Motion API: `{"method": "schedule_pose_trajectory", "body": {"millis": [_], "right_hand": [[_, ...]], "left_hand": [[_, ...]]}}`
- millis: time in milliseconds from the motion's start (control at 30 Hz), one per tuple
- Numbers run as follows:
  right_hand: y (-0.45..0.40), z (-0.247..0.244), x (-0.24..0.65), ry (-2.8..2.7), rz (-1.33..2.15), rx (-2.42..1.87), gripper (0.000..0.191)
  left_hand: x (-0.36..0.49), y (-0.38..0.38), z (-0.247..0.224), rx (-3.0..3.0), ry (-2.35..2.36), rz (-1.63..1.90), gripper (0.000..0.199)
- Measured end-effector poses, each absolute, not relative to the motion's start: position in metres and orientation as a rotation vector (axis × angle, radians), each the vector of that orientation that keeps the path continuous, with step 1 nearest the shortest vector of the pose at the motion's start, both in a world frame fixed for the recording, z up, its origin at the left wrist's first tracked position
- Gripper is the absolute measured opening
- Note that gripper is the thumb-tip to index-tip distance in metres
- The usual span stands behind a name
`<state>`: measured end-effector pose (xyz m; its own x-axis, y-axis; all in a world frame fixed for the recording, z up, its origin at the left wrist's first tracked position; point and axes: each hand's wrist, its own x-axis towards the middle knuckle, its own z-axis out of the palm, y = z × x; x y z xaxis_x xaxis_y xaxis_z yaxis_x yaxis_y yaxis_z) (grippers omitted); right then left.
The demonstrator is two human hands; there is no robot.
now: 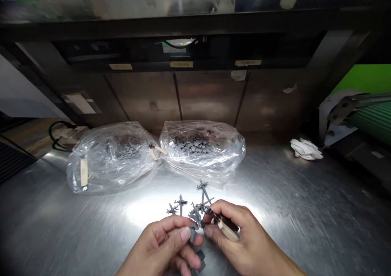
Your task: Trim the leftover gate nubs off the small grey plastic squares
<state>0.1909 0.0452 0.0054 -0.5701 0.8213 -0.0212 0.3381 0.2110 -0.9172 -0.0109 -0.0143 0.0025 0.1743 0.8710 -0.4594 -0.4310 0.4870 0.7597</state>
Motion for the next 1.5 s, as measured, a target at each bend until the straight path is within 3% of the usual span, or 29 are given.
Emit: {"method": "schedule_pose_trajectory", "body": {"millis": [233,400,667,967,1500], "right_hand": [[0.048,0.003,0.195,-2.039,1.148,-1.099,0.017],[0.043,0.013,0.202,-2.210,0.993,-1.069,0.014],[0.037,0.015,0.194,-2.387,1.158,-1.131,0.023],[0.036,0.016,0.194,-2.304,1.147,-1.169,0.010],[0.037,0.020,0.196,-2.367,1.138,-1.190,0.010]], "left_hand": [[-0.015,-0.009,0.005,0.273,0.885,1.024,0.035],[-0.015,-0.005,0.003,0.225,0.965,1.177,0.042],[-0.018,-0.010,-0.001,0.488,1.173,1.217,0.033],[-0.016,-0.011,-0.003,0.559,1.217,1.206,0.027],[-0.015,-0.011,-0.007,0.534,1.218,1.224,0.030]]}}
